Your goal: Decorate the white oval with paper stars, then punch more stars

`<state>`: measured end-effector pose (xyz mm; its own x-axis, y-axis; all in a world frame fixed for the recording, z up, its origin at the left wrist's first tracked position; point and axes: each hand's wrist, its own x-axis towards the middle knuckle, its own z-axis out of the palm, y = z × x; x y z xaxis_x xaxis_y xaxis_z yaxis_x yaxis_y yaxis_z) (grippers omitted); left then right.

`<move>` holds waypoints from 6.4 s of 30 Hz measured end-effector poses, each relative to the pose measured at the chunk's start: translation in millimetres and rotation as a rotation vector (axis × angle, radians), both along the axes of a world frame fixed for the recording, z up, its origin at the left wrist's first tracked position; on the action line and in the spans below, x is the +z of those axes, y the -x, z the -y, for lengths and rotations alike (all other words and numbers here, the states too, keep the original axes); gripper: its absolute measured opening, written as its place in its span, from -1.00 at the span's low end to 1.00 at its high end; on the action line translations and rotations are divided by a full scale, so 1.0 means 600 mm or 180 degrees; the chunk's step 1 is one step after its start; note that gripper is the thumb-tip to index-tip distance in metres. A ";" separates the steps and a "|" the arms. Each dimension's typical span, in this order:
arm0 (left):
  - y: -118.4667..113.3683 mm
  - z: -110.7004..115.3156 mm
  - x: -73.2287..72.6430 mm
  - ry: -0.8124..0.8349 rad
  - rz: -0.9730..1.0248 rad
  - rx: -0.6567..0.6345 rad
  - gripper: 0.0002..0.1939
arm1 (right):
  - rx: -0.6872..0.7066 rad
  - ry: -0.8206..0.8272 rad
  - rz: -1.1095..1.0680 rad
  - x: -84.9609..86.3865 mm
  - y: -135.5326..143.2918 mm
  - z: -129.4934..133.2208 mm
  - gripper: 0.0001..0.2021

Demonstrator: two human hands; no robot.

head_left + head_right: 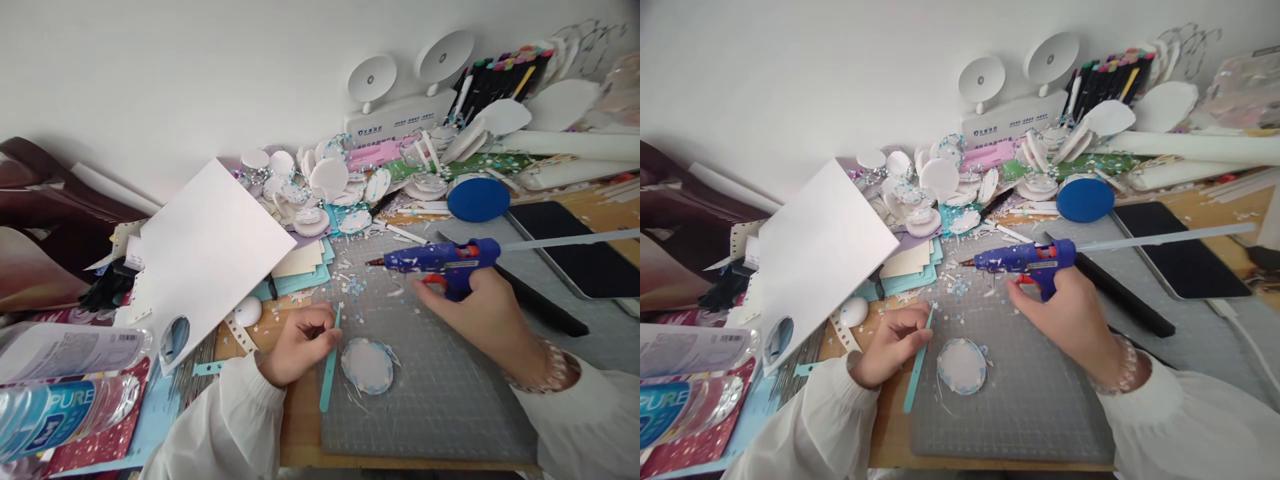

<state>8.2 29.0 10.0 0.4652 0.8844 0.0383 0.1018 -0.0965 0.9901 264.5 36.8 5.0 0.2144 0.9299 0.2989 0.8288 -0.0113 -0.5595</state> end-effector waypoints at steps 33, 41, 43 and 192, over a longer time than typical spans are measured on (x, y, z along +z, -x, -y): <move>-0.004 0.003 -0.002 0.0017 -0.0047 -0.0174 -0.62 | 0.0762 -0.0041 0.0037 -0.015 0.014 0.017 -0.71; -0.004 0.002 -0.003 -0.0010 0.0035 -0.0166 -0.62 | 0.0976 -0.0570 0.0439 -0.016 0.015 0.013 -0.66; -0.004 0.002 -0.003 -0.0019 0.0048 -0.0165 -0.62 | 0.0968 -0.0705 0.0515 -0.022 0.013 0.012 -0.70; -0.007 0.036 -0.006 0.0107 -0.0036 0.0356 -0.84 | 0.1470 -0.0003 -0.2904 0.021 0.064 0.041 -0.98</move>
